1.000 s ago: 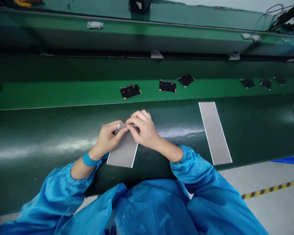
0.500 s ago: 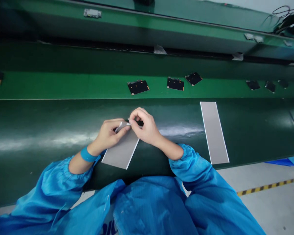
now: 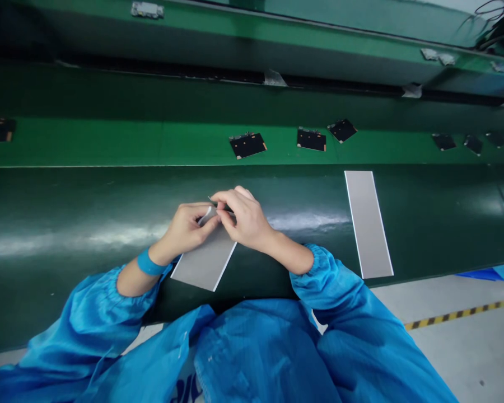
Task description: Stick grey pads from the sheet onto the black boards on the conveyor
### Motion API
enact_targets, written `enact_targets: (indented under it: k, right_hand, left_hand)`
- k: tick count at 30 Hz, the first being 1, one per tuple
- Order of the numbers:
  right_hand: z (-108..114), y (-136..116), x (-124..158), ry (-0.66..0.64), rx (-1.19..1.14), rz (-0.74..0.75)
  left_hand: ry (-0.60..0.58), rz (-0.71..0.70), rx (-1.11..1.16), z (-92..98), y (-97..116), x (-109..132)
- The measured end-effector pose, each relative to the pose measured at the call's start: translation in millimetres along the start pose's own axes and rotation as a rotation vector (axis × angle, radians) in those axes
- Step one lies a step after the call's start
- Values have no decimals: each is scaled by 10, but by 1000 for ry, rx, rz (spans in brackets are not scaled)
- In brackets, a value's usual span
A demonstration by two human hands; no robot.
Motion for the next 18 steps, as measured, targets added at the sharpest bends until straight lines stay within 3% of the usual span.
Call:
enact_targets:
  k: [3,7,11,14,18]
  right_hand:
    - [-5,0,11,19,-40,-31]
    - [-57,197,-19,68,-310,-331]
    - [-134,442,-66,193,-392,-499]
    - [-171,582,-116,190,-341,-484]
    - [-168,678,-196,169,-272,-414]
  left_hand:
    - [5,16,-3,6,-3,-3]
    - [-8,64,-9,33,-8,-34]
    - [-21,96,-40,68,19,-51]
    - [7,134,-90,91,-85,-24]
    - [114,297,-180,133,-504,5]
Point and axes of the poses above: each hand's wrist, its own x-axis away from the middle knuckle, its own z-axis out of the back of the hand, y = z × x, the point moved 3 cm from there along -x, towards the middle knuckle, and after that the axes turned 3 degrees about x, right-handed, at the moved point
